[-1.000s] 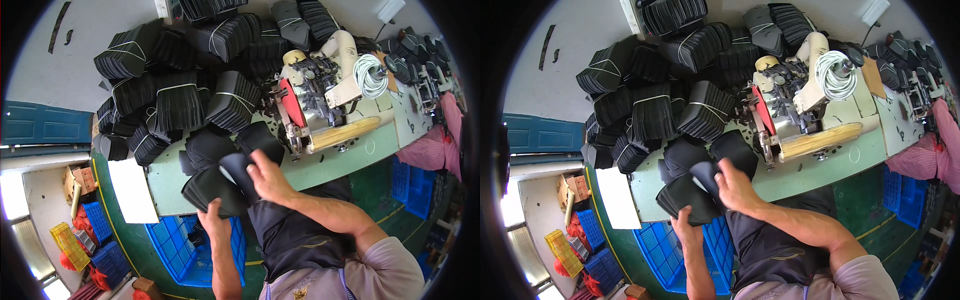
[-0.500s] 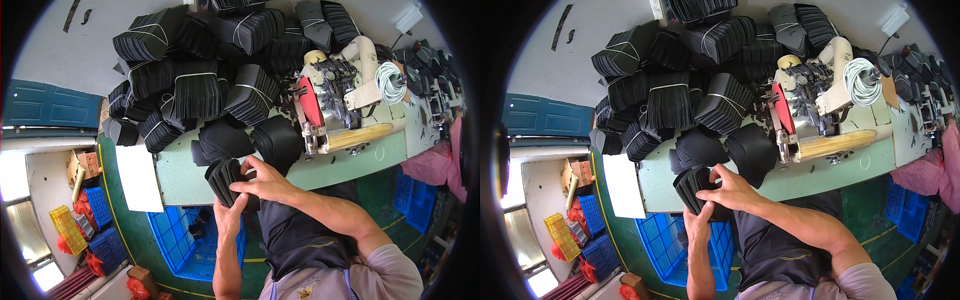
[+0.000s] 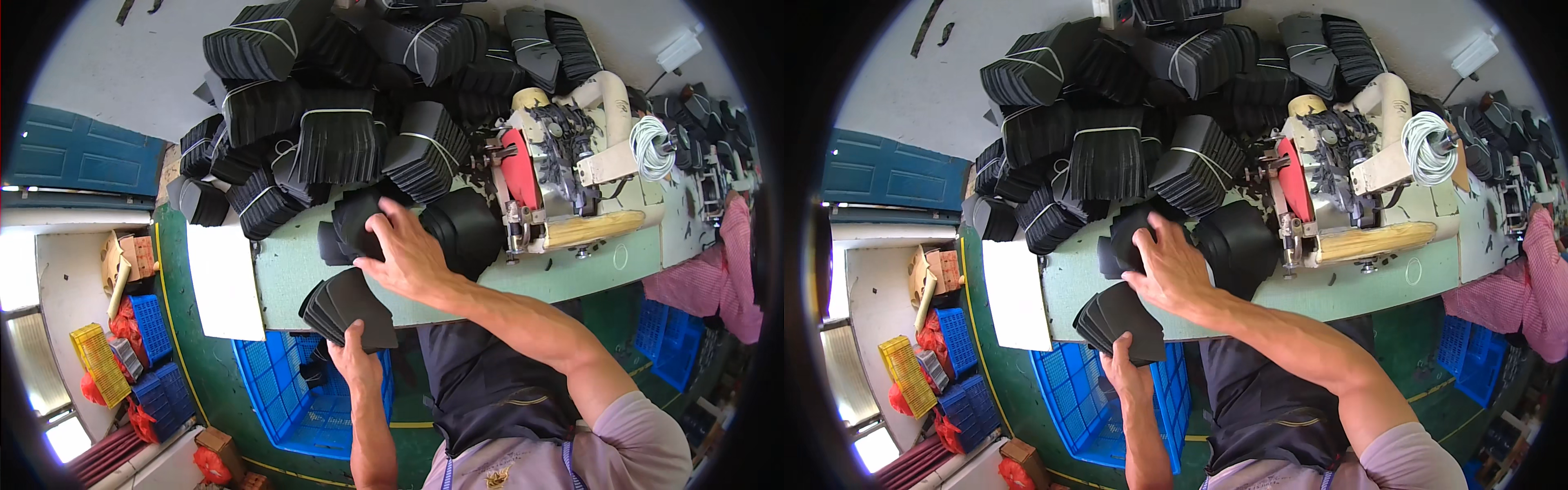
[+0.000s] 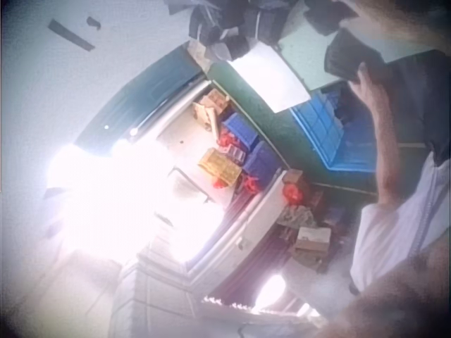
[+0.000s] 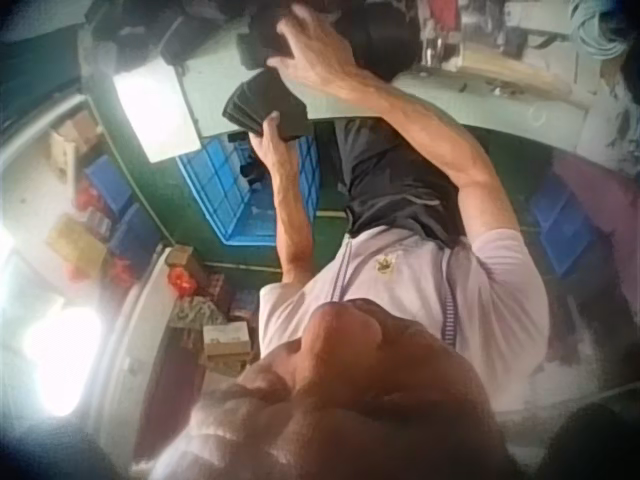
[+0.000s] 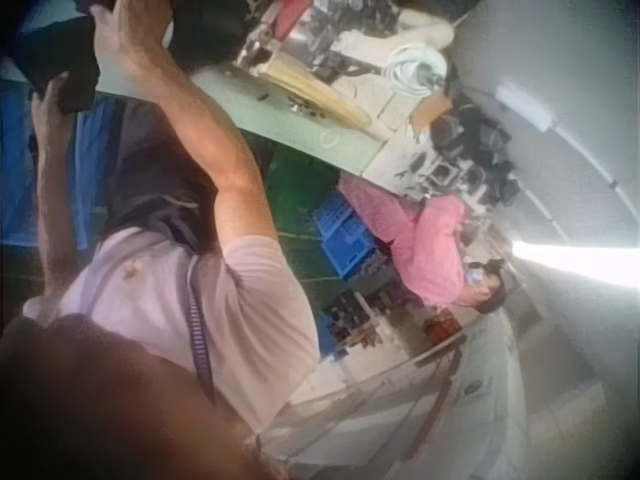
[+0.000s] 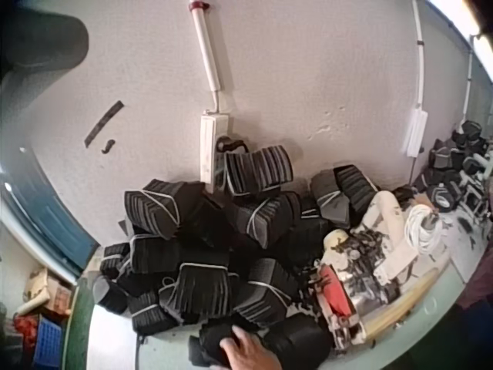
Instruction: The person processes shoe pieces through an edge-skiving machine by hand, then stacks the pieces and secures them into bundles with rubber bands.
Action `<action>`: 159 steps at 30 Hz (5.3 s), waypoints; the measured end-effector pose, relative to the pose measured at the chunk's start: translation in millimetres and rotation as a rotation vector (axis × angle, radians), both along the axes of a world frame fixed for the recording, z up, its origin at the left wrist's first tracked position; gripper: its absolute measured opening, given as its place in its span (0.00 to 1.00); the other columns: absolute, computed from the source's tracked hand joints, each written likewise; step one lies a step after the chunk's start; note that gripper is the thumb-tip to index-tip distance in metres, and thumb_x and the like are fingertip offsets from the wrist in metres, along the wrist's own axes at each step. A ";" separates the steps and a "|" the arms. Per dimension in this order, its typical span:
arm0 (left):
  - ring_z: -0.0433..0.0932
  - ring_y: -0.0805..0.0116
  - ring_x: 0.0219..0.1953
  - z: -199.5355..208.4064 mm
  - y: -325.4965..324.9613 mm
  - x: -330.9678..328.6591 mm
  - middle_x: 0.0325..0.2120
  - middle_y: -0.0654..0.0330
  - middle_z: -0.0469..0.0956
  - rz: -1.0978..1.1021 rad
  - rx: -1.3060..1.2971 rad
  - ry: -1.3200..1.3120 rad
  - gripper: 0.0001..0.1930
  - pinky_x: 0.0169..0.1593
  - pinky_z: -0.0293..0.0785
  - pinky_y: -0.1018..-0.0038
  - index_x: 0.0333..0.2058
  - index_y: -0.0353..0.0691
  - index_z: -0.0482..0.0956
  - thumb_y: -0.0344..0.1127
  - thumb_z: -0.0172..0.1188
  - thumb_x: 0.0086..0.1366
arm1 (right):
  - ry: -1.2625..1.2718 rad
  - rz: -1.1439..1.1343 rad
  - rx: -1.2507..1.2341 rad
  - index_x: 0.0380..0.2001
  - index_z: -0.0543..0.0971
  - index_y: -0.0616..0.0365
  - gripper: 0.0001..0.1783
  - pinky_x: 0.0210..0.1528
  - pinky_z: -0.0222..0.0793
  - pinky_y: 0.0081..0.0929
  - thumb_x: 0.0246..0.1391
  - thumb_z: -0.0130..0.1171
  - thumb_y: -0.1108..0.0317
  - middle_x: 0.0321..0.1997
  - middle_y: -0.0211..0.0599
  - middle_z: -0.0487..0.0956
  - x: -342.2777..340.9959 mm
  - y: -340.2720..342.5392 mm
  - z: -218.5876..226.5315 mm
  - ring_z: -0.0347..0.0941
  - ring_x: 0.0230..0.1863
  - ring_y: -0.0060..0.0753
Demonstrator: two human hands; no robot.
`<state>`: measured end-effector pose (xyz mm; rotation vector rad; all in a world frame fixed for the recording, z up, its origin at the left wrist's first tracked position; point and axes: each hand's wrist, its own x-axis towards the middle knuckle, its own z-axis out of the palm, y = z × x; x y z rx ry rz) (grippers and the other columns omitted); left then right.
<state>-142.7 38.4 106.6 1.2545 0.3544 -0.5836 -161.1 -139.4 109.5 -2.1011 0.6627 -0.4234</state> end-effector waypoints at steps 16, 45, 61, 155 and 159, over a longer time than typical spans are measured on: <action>0.75 0.76 0.39 16.1 -19.6 -19.6 0.40 0.62 0.80 -0.511 0.315 -0.214 0.22 0.45 0.73 0.77 0.52 0.30 0.76 0.39 0.66 0.66 | 0.095 0.066 0.982 0.40 0.79 0.64 0.14 0.41 0.73 0.24 0.54 0.67 0.67 0.36 0.34 0.81 -63.5 2.9 -1.9 0.77 0.41 0.24; 0.76 0.76 0.41 7.3 -13.6 -11.0 0.40 0.59 0.80 -0.457 0.050 -0.030 0.19 0.45 0.74 0.77 0.50 0.31 0.75 0.36 0.66 0.65 | 0.155 0.098 0.955 0.41 0.74 0.62 0.20 0.43 0.73 0.25 0.53 0.68 0.60 0.37 0.33 0.79 -58.8 -8.4 12.4 0.78 0.39 0.25; 0.76 0.75 0.39 -5.9 -6.6 -7.1 0.39 0.60 0.81 -0.290 0.387 -0.358 0.15 0.42 0.74 0.77 0.49 0.28 0.77 0.30 0.61 0.67 | 0.141 0.160 0.235 0.44 0.71 0.58 0.31 0.52 0.72 0.37 0.47 0.73 0.48 0.52 0.46 0.74 -23.9 7.2 13.0 0.74 0.51 0.51; 0.73 0.47 0.52 -39.0 -105.3 -30.3 0.49 0.43 0.72 -0.846 0.788 -0.951 0.29 0.55 0.70 0.59 0.57 0.32 0.74 0.43 0.66 0.63 | 0.074 -0.469 0.071 0.45 0.64 0.63 0.20 0.55 0.64 0.55 0.51 0.60 0.77 0.58 0.64 0.66 -114.6 -3.8 -68.5 0.67 0.50 0.62; 0.70 0.47 0.55 -24.8 -101.3 -25.5 0.54 0.45 0.69 -0.960 0.862 -1.015 0.33 0.59 0.66 0.58 0.59 0.33 0.72 0.48 0.68 0.60 | -0.165 -0.660 0.972 0.55 0.62 0.62 0.26 0.51 0.70 0.39 0.55 0.59 0.77 0.55 0.50 0.70 -135.6 24.6 -55.9 0.70 0.49 0.40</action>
